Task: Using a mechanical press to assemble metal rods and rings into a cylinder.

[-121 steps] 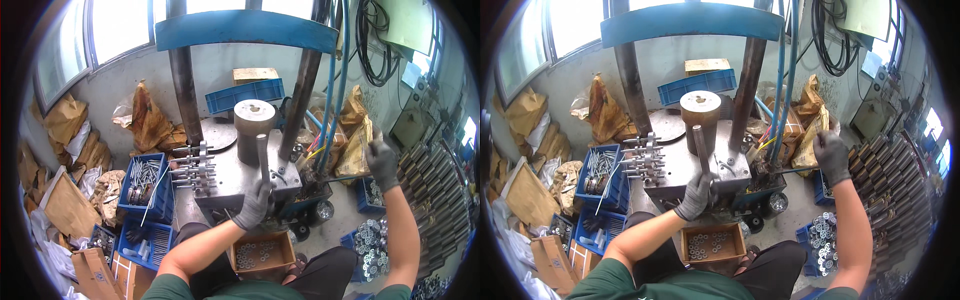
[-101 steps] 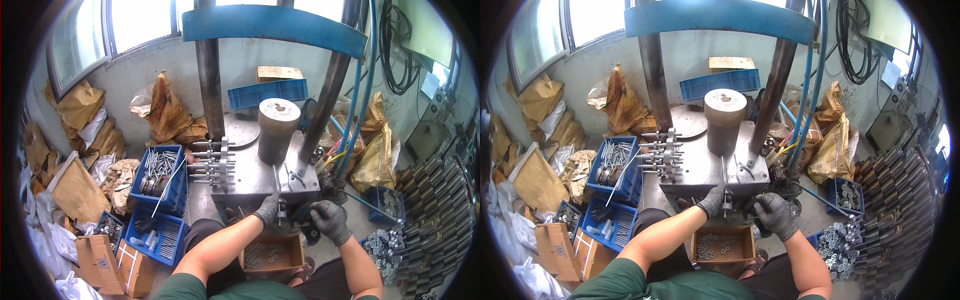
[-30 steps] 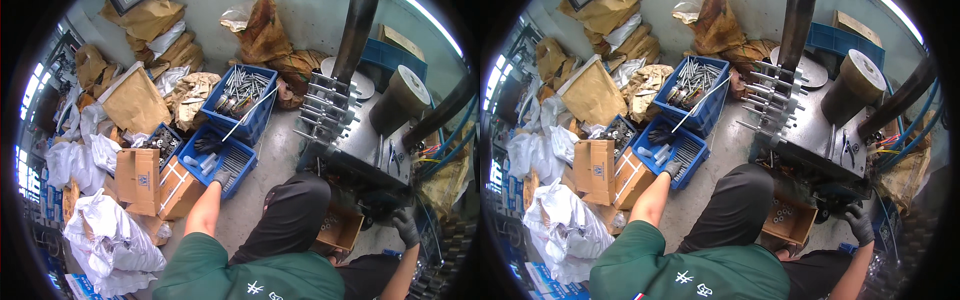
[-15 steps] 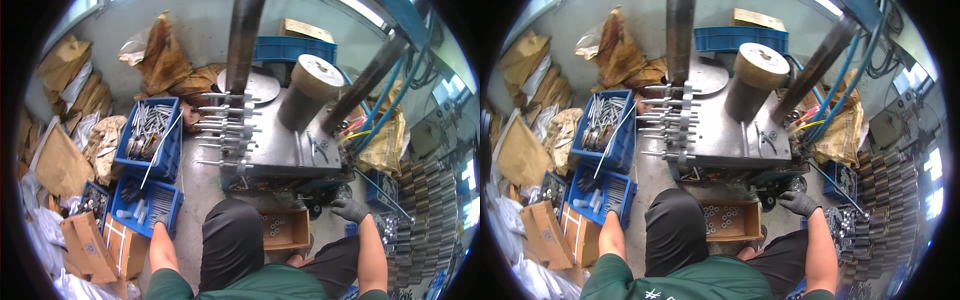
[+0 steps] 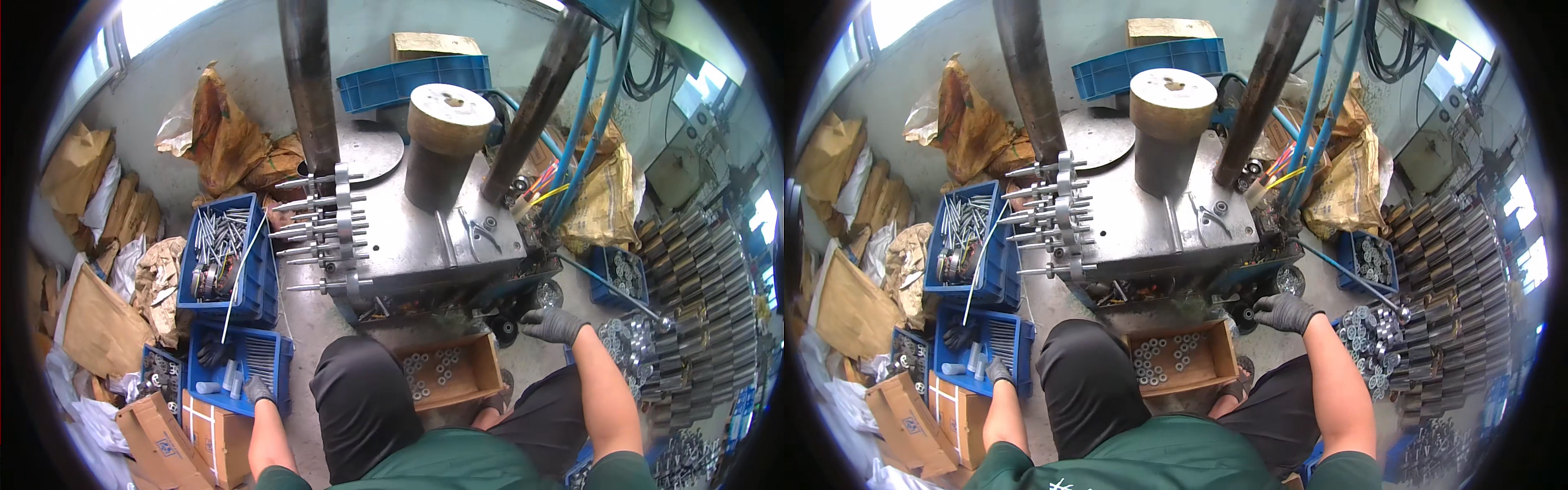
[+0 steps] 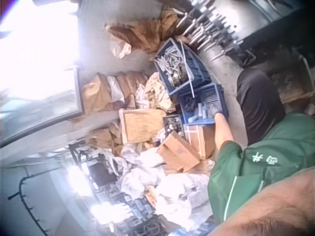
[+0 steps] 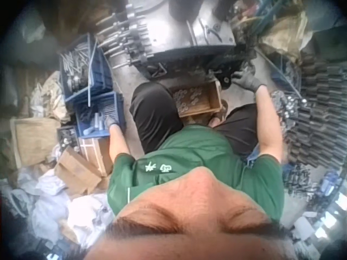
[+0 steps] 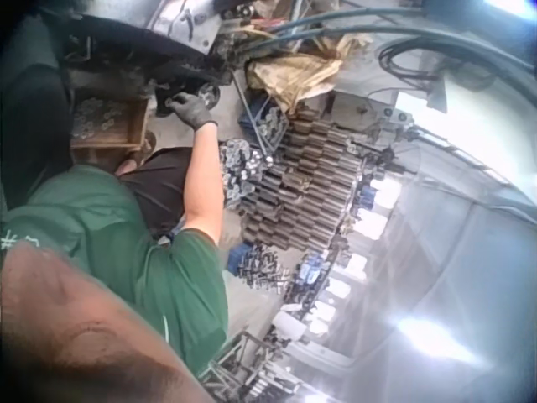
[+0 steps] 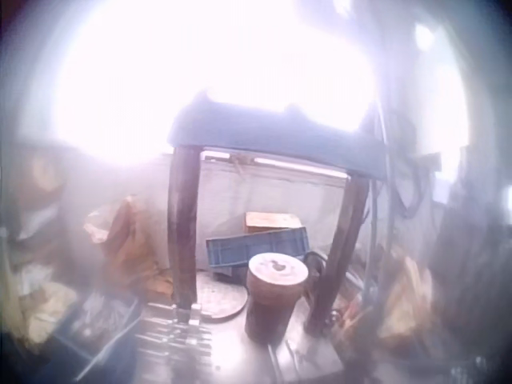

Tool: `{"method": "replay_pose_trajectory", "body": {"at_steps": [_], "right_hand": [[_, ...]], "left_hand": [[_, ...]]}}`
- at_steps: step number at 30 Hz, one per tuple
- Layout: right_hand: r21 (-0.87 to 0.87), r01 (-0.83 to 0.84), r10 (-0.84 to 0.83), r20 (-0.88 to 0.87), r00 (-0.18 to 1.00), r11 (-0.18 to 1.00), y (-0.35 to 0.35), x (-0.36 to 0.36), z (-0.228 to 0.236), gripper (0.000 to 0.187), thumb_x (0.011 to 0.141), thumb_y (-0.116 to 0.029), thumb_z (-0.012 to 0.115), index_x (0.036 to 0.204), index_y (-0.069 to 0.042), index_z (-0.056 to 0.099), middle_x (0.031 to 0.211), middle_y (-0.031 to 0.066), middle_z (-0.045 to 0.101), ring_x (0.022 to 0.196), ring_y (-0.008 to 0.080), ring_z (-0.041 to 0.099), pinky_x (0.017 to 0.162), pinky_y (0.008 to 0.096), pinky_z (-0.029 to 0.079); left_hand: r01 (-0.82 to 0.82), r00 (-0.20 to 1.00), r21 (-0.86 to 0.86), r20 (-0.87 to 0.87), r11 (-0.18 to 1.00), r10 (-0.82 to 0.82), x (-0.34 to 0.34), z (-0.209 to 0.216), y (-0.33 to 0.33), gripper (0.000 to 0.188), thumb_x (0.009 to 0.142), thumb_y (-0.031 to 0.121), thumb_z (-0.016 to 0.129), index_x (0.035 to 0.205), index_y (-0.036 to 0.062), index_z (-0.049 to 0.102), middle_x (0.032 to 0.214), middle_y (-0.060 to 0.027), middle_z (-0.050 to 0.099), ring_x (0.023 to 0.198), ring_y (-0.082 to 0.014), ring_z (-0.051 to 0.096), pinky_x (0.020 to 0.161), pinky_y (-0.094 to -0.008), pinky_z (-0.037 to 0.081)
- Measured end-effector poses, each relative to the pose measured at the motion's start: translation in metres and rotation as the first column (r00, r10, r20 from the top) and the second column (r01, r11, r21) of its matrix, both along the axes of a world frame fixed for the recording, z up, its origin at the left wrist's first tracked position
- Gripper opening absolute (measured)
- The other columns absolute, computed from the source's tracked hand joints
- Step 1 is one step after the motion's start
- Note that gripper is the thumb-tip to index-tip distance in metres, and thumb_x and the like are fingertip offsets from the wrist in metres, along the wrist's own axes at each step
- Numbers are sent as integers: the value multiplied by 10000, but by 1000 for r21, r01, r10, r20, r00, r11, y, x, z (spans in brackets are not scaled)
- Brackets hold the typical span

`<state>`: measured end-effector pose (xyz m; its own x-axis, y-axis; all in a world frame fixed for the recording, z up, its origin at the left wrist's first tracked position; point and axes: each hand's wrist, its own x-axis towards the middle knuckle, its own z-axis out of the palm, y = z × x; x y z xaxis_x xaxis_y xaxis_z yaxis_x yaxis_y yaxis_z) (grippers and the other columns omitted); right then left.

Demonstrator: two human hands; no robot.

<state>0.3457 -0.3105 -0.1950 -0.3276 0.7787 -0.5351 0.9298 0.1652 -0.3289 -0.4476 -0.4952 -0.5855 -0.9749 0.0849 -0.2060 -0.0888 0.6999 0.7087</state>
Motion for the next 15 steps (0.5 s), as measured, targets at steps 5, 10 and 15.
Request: {"method": "replay_pose_trajectory", "body": {"at_steps": [5, 10, 15], "right_hand": [[110, -43, 53, -90, 995, 993, 6, 6, -13, 490, 956, -484, 647, 1200, -67, 727, 1137, 209, 736, 1083, 399, 693, 959, 452, 542], [91, -152, 164, -151, 975, 984, 1, -9, -17, 397, 903, -334, 666, 1176, -54, 733, 1079, 222, 740, 1019, 408, 703, 905, 467, 556], [-147, -440, 459, 148, 876, 886, -25, -57, -52, 395, 878, -343, 604, 1143, -81, 735, 1039, 211, 744, 995, 390, 717, 903, 506, 550]], "left_hand": [[-326, 843, 625, 531, 709, -81, 40, 52, -17, 265, 923, 254, 715, 1106, 64, 690, 962, -45, 701, 781, -195, 654, 707, -342, 541], [153, 676, 975, 16, 162, -737, 159, 313, 56, 321, 1038, 151, 594, 1333, 27, 596, 1208, -64, 661, 1053, -179, 636, 919, -291, 505], [29, 396, 982, -181, -185, -900, 289, 495, 119, 596, 998, 90, 621, 1542, 19, 390, 1145, -119, 669, 1052, -271, 674, 807, -369, 610]]}}
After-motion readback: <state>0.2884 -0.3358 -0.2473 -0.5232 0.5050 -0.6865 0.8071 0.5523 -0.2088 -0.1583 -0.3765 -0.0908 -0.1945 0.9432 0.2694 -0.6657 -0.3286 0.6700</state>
